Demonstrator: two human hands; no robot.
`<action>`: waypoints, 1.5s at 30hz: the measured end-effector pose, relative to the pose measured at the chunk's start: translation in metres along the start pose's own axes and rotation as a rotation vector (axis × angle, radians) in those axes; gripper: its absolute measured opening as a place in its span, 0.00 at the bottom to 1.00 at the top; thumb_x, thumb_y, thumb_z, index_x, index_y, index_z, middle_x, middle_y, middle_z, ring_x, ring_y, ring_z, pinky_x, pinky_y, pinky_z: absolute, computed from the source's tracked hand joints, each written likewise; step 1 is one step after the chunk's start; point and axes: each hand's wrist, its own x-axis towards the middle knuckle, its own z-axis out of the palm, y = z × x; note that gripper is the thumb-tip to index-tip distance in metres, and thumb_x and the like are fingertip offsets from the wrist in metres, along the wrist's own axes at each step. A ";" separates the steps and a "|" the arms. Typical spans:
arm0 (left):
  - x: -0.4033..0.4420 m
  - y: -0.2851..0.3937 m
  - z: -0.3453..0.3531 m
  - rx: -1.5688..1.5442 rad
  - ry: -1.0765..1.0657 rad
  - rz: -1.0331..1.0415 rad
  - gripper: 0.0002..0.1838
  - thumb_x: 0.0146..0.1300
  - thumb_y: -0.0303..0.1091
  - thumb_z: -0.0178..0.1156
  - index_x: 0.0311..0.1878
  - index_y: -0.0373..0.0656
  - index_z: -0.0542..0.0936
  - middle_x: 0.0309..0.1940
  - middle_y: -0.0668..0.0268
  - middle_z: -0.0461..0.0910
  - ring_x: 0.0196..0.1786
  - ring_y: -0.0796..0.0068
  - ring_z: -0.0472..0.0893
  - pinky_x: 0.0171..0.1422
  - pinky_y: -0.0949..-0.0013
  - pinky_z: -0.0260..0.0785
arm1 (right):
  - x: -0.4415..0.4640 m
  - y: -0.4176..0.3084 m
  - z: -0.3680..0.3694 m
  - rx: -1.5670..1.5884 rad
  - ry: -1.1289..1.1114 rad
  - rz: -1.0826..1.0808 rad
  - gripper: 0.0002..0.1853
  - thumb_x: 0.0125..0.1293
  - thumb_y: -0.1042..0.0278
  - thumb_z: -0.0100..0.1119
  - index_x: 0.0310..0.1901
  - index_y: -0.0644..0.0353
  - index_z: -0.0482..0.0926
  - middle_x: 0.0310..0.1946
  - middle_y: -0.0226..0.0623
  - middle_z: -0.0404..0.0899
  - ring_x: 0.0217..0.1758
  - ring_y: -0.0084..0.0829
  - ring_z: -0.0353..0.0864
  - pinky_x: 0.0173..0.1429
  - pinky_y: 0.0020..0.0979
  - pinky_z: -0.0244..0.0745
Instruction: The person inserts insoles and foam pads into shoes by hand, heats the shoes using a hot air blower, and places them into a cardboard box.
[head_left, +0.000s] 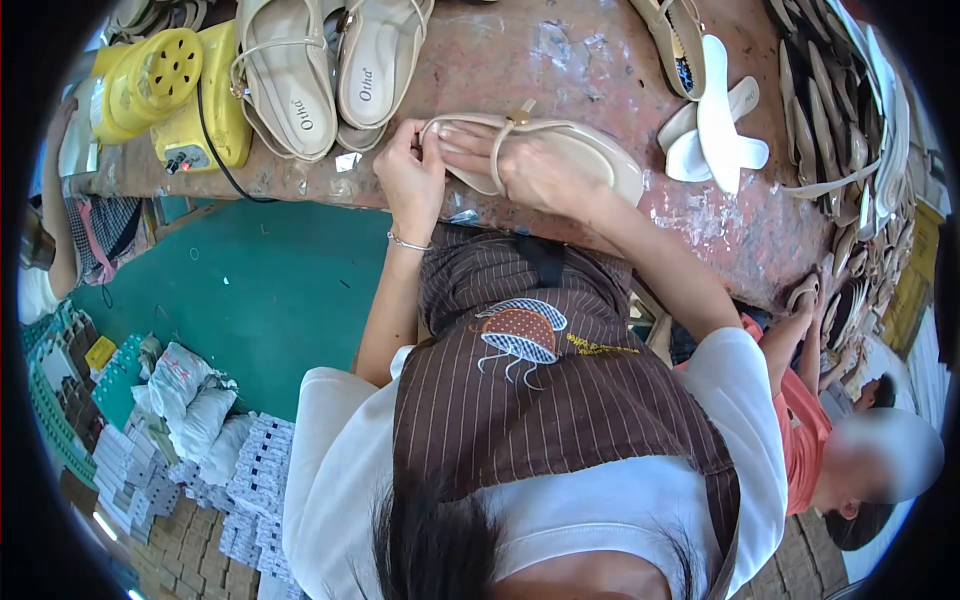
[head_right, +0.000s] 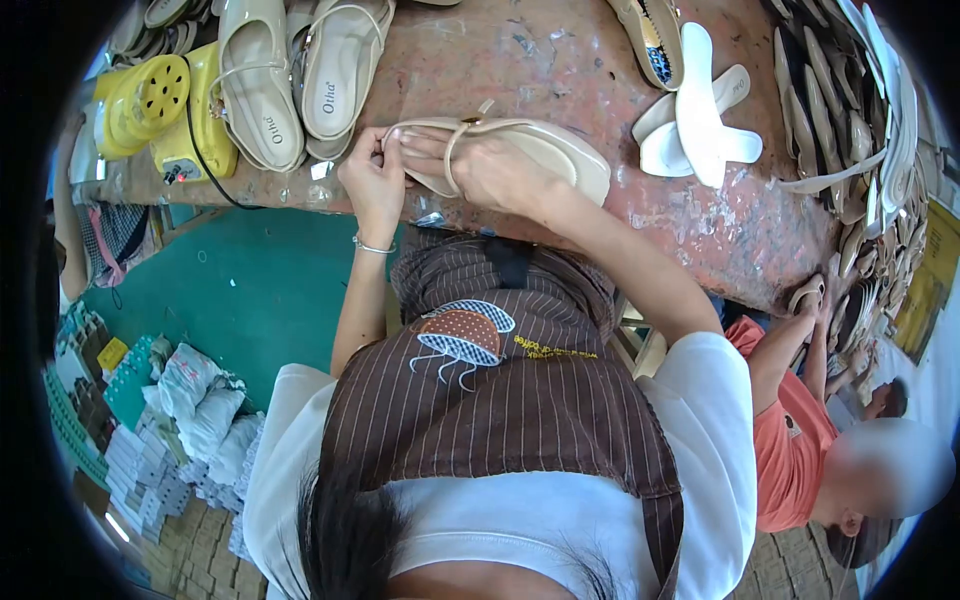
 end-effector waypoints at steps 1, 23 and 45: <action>0.001 0.001 0.000 0.057 0.010 0.041 0.04 0.60 0.26 0.62 0.34 0.36 0.80 0.17 0.66 0.74 0.17 0.75 0.67 0.22 0.70 0.63 | 0.004 0.000 -0.003 0.037 -0.035 -0.050 0.18 0.55 0.75 0.55 0.48 0.60 0.85 0.60 0.46 0.77 0.58 0.39 0.79 0.62 0.38 0.72; -0.087 0.062 0.016 0.650 -0.593 0.304 0.11 0.59 0.40 0.60 0.29 0.41 0.79 0.23 0.66 0.83 0.26 0.65 0.82 0.27 0.65 0.70 | 0.008 0.027 -0.113 0.247 0.375 1.040 0.27 0.56 0.69 0.67 0.59 0.66 0.76 0.42 0.45 0.83 0.42 0.35 0.81 0.49 0.26 0.75; -0.098 0.018 0.041 0.712 -0.641 0.707 0.27 0.62 0.38 0.54 0.62 0.33 0.72 0.59 0.44 0.70 0.67 0.39 0.64 0.70 0.39 0.55 | -0.022 -0.043 -0.042 -0.433 0.162 0.498 0.19 0.55 0.71 0.58 0.49 0.67 0.81 0.45 0.48 0.80 0.51 0.41 0.82 0.76 0.46 0.55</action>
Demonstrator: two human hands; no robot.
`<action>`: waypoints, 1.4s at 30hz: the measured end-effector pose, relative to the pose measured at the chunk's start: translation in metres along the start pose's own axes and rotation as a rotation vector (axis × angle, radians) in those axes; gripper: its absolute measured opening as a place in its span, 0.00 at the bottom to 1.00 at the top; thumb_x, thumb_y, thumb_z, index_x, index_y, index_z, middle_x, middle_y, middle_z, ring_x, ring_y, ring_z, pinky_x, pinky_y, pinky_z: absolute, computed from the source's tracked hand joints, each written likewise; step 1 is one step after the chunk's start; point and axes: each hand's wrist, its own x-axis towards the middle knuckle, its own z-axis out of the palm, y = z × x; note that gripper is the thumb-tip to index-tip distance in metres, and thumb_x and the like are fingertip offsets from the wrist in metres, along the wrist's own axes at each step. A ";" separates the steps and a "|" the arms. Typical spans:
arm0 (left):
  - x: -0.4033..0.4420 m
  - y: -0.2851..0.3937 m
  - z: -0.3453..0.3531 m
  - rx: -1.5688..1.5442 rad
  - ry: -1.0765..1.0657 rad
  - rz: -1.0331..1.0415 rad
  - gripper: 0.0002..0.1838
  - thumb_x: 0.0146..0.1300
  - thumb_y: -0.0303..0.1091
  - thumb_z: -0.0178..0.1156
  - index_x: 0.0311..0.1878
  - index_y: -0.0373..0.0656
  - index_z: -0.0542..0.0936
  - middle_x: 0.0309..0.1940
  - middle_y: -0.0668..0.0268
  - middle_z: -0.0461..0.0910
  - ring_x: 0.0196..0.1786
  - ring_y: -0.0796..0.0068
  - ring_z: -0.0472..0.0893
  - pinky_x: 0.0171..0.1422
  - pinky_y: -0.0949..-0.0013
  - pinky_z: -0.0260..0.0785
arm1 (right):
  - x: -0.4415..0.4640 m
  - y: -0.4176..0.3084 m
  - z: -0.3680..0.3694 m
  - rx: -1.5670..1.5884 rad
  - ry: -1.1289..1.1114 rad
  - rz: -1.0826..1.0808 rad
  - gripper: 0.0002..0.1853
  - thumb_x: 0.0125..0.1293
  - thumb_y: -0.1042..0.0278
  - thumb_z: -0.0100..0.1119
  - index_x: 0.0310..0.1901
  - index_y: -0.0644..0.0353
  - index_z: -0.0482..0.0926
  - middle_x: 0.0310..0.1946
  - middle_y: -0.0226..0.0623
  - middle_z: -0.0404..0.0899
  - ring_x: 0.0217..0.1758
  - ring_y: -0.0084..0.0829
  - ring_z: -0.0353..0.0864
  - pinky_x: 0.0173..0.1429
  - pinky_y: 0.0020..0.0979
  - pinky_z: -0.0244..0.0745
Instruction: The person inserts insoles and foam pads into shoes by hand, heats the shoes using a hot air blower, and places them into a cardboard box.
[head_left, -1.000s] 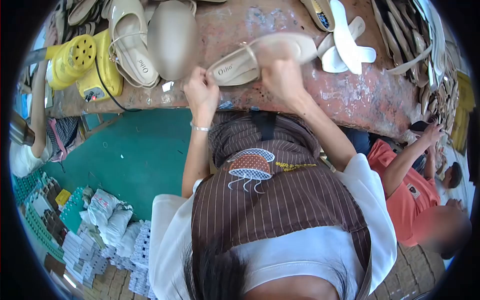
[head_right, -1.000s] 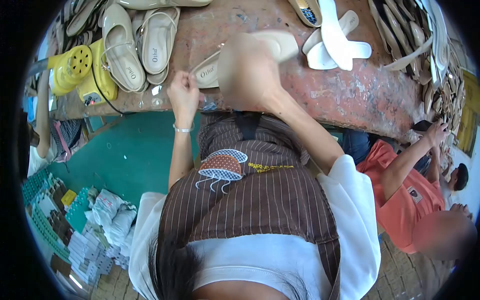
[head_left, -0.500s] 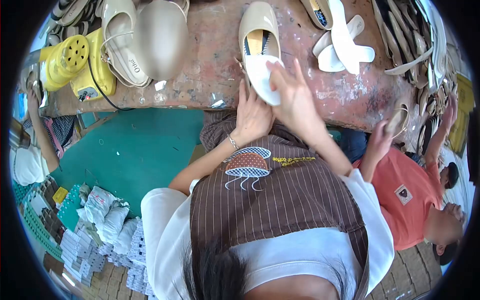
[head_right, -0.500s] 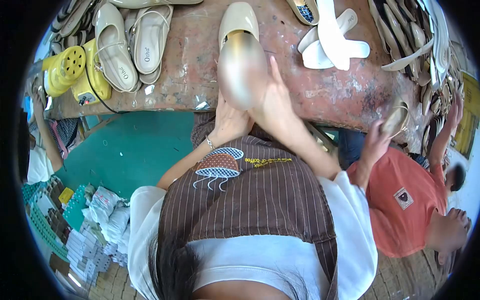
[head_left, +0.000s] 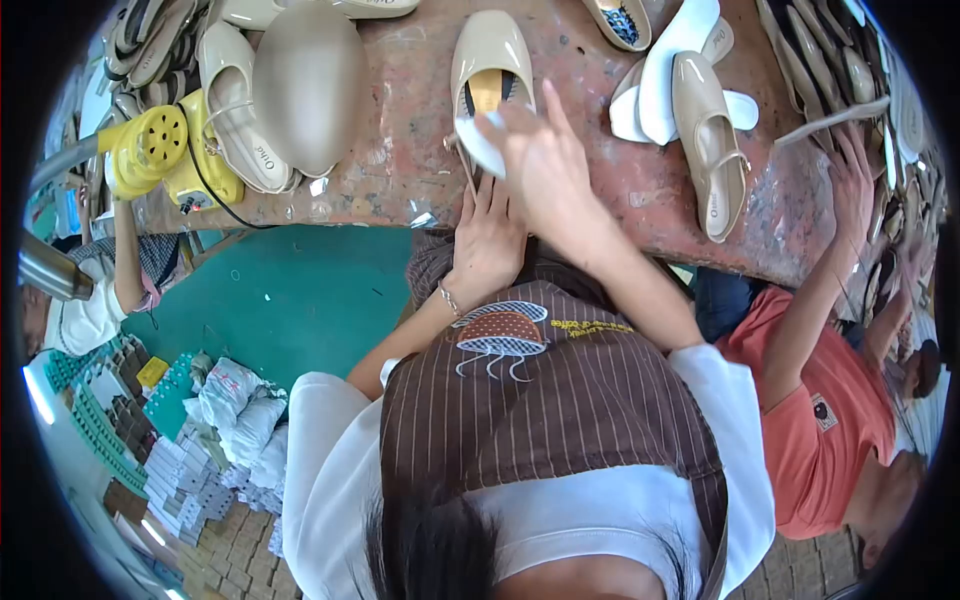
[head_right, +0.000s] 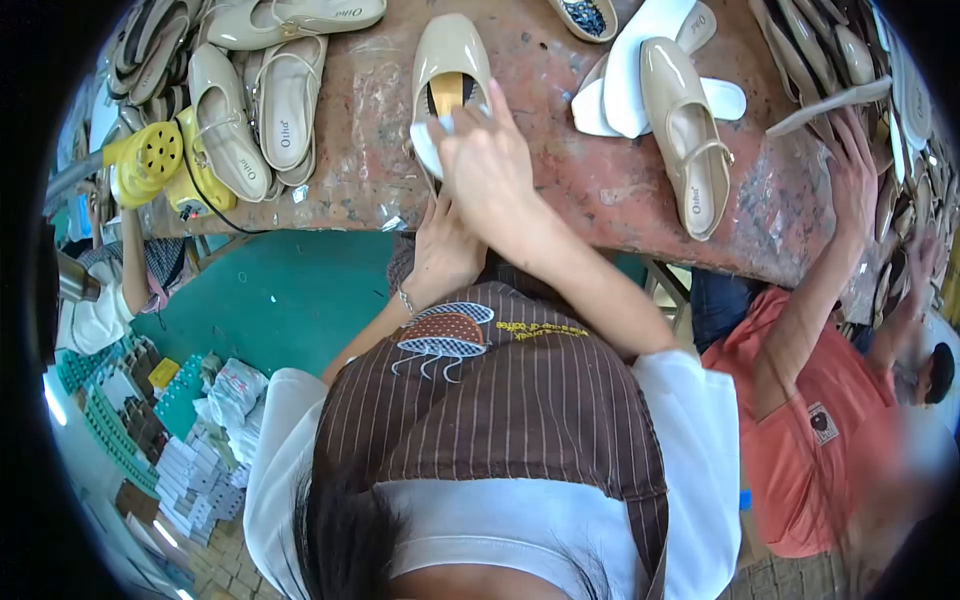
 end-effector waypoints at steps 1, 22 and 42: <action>0.002 0.000 0.001 -0.013 -0.014 0.001 0.27 0.62 0.39 0.54 0.62 0.33 0.72 0.60 0.44 0.70 0.67 0.40 0.64 0.69 0.39 0.56 | -0.003 -0.002 -0.003 -0.020 -0.043 0.004 0.18 0.55 0.71 0.58 0.48 0.67 0.82 0.44 0.48 0.81 0.50 0.41 0.82 0.76 0.45 0.55; 0.035 0.007 -0.012 0.087 0.106 -0.027 0.35 0.56 0.45 0.61 0.62 0.30 0.70 0.61 0.41 0.67 0.66 0.44 0.66 0.72 0.33 0.44 | 0.024 0.027 0.018 -0.100 0.008 -0.023 0.20 0.53 0.74 0.59 0.51 0.59 0.83 0.52 0.44 0.82 0.61 0.40 0.78 0.77 0.45 0.54; 0.023 0.016 0.009 0.057 -0.007 -0.002 0.24 0.61 0.34 0.53 0.56 0.24 0.74 0.61 0.35 0.68 0.67 0.39 0.66 0.69 0.37 0.54 | 0.023 0.025 0.055 -0.291 0.233 0.031 0.13 0.54 0.70 0.58 0.43 0.53 0.83 0.36 0.39 0.77 0.37 0.34 0.80 0.76 0.50 0.51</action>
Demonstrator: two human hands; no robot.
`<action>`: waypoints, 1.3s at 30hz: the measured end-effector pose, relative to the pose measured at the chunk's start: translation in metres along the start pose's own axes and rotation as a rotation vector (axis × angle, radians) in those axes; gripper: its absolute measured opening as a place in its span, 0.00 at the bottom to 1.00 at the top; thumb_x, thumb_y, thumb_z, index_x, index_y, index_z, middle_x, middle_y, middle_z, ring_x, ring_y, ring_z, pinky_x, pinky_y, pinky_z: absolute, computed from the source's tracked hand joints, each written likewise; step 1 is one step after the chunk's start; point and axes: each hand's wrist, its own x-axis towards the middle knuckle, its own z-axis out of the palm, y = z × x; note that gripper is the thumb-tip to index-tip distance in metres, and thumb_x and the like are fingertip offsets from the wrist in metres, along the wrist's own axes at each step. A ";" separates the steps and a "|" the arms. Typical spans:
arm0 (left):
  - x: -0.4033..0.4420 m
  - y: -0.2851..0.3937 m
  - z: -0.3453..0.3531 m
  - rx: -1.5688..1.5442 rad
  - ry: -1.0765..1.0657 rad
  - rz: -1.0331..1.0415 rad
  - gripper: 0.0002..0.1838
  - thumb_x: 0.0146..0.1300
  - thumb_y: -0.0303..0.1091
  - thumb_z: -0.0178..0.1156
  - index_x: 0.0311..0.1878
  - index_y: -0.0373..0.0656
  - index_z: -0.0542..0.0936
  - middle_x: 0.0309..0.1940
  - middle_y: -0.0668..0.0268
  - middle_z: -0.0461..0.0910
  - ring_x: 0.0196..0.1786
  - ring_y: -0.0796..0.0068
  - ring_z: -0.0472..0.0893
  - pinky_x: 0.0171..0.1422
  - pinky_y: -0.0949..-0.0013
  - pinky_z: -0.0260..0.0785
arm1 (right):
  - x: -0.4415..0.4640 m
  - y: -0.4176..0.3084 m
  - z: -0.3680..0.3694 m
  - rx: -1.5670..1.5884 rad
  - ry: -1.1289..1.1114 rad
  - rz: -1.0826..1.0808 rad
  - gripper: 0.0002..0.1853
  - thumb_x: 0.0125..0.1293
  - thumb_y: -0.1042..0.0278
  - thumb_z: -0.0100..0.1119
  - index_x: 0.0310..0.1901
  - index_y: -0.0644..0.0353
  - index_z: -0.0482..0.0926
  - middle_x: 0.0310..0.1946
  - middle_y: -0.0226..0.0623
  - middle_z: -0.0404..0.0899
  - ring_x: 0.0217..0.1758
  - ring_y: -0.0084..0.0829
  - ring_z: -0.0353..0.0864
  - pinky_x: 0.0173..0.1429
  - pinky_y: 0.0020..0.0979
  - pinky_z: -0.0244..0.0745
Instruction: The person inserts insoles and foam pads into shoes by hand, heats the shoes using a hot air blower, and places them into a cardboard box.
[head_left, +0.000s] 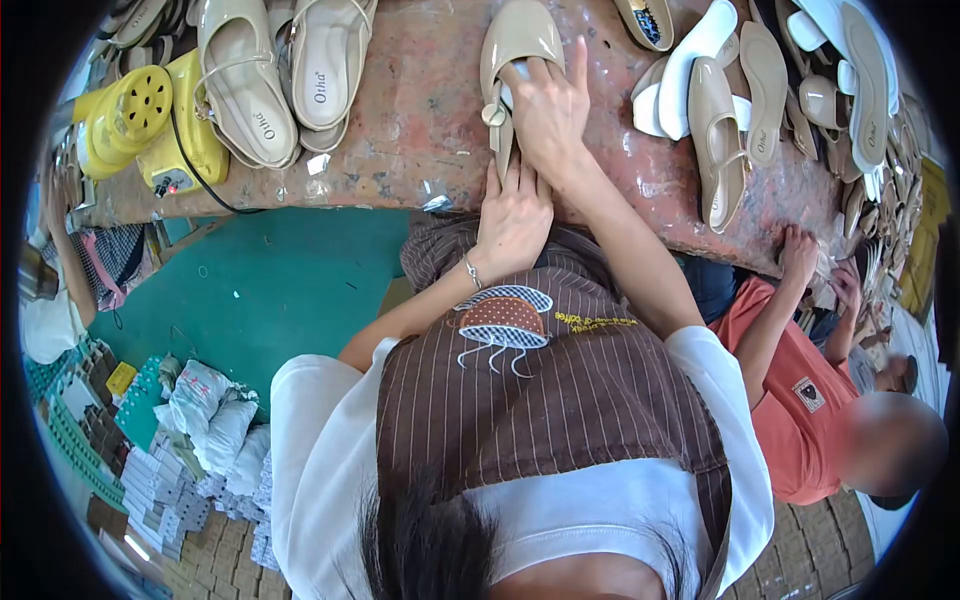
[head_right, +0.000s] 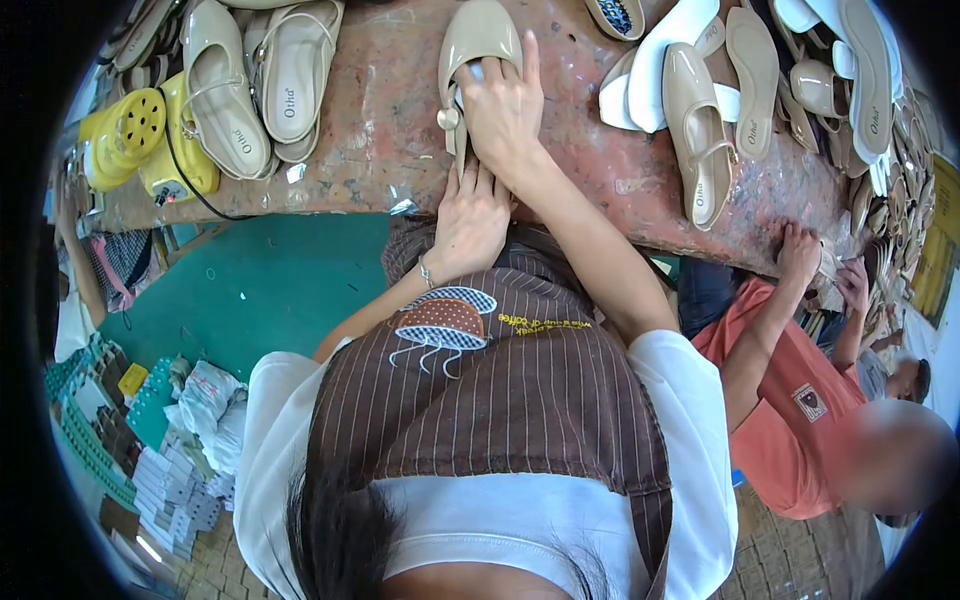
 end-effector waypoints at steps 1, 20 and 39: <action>-0.001 -0.001 0.001 0.012 0.021 0.007 0.24 0.61 0.34 0.52 0.56 0.24 0.74 0.60 0.35 0.68 0.66 0.39 0.66 0.69 0.37 0.55 | -0.002 0.000 0.002 0.020 0.020 0.004 0.12 0.54 0.70 0.58 0.42 0.53 0.83 0.36 0.39 0.77 0.37 0.34 0.80 0.76 0.50 0.51; -0.007 0.002 -0.002 -0.007 0.003 0.073 0.26 0.63 0.34 0.50 0.61 0.25 0.70 0.62 0.36 0.68 0.65 0.42 0.67 0.68 0.41 0.57 | -0.025 -0.009 0.001 0.093 0.171 0.033 0.08 0.54 0.73 0.59 0.37 0.62 0.81 0.32 0.43 0.81 0.39 0.40 0.82 0.76 0.50 0.53; -0.008 0.001 0.012 -0.012 0.146 -0.015 0.22 0.61 0.34 0.50 0.56 0.31 0.75 0.55 0.44 0.74 0.55 0.49 0.73 0.64 0.49 0.62 | -0.011 -0.010 0.009 -0.042 0.062 -0.045 0.13 0.61 0.66 0.52 0.42 0.66 0.76 0.36 0.51 0.78 0.40 0.49 0.78 0.75 0.58 0.47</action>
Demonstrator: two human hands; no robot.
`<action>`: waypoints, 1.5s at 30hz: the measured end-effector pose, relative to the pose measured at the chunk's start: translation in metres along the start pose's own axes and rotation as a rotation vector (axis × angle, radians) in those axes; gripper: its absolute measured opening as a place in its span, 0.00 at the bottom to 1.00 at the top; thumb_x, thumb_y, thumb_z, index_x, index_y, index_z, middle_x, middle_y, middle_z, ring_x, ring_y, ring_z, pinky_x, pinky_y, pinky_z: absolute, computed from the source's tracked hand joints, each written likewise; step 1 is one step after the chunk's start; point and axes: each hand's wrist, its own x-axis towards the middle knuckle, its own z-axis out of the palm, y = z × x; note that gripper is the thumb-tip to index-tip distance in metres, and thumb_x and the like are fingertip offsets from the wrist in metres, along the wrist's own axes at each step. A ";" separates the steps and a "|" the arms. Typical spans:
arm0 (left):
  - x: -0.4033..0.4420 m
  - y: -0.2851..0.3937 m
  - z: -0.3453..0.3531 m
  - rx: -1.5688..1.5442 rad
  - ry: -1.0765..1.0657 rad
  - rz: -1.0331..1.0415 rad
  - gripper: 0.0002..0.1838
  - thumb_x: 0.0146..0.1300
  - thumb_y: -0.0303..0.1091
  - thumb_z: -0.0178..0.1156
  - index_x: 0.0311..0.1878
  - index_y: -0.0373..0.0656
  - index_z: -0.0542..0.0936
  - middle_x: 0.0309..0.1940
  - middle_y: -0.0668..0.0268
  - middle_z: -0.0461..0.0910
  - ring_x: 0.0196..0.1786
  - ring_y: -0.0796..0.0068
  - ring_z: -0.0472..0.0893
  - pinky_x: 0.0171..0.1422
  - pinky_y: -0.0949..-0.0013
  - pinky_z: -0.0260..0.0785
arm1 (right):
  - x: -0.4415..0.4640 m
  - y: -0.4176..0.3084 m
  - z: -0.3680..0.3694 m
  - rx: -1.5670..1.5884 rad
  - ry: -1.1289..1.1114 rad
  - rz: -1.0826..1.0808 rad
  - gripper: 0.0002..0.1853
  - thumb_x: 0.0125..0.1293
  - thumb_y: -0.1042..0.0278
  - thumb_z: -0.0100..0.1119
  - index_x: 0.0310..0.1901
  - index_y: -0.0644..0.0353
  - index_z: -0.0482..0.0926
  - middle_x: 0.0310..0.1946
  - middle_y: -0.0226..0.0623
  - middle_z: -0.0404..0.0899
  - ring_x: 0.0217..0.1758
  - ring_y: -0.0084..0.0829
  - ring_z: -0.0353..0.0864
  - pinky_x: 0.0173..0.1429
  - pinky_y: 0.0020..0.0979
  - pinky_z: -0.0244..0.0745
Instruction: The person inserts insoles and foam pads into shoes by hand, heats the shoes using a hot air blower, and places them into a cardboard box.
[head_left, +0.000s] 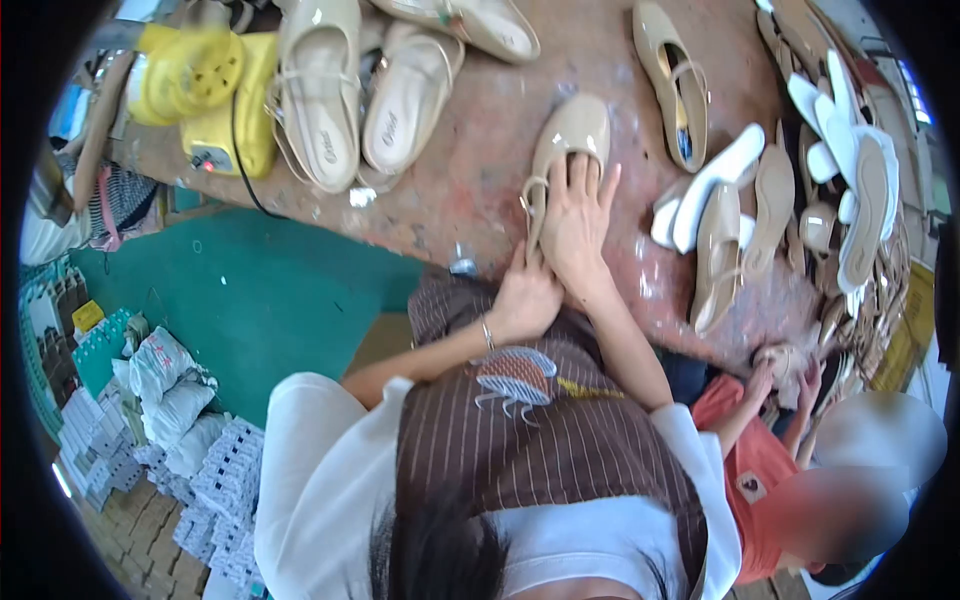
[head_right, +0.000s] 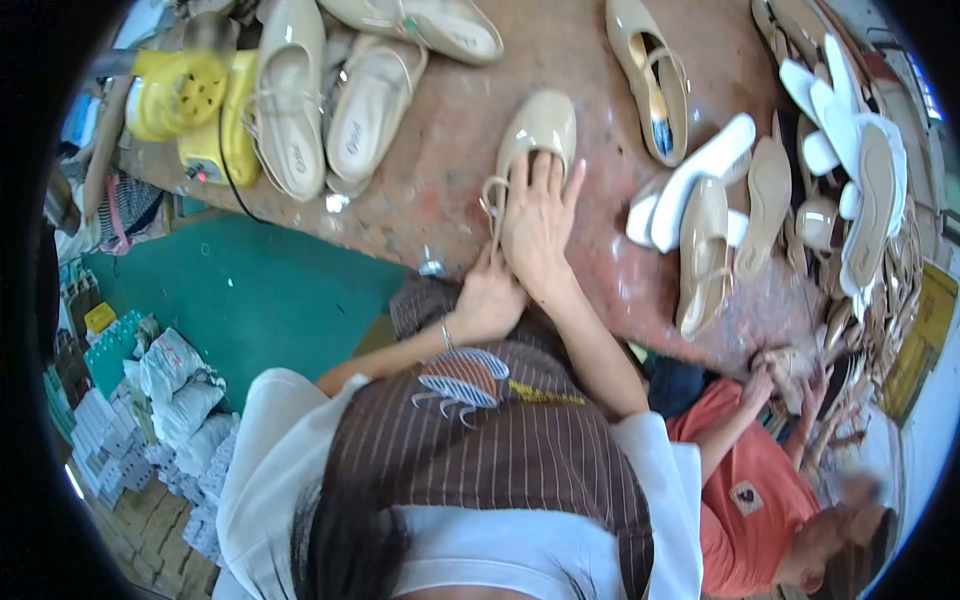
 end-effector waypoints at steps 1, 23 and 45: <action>0.004 0.002 0.000 0.053 -0.005 -0.004 0.23 0.61 0.34 0.50 0.56 0.31 0.75 0.55 0.44 0.74 0.56 0.49 0.73 0.64 0.48 0.62 | 0.010 0.006 0.002 0.049 -0.173 0.029 0.12 0.61 0.66 0.52 0.38 0.66 0.78 0.32 0.49 0.79 0.37 0.48 0.79 0.76 0.58 0.46; 0.032 0.000 0.019 0.026 0.328 -0.155 0.25 0.65 0.38 0.48 0.60 0.30 0.72 0.61 0.46 0.71 0.67 0.45 0.66 0.74 0.28 0.41 | 0.019 0.069 -0.035 0.763 -0.395 -0.175 0.17 0.60 0.73 0.52 0.49 0.68 0.80 0.50 0.51 0.81 0.55 0.51 0.78 0.77 0.57 0.46; 0.086 0.004 -0.040 -0.544 0.060 -0.032 0.61 0.56 0.67 0.60 0.76 0.27 0.44 0.76 0.37 0.40 0.78 0.37 0.44 0.73 0.27 0.19 | -0.075 0.109 -0.124 0.815 0.359 0.910 0.14 0.62 0.78 0.56 0.49 0.65 0.82 0.39 0.39 0.84 0.34 0.29 0.79 0.40 0.28 0.75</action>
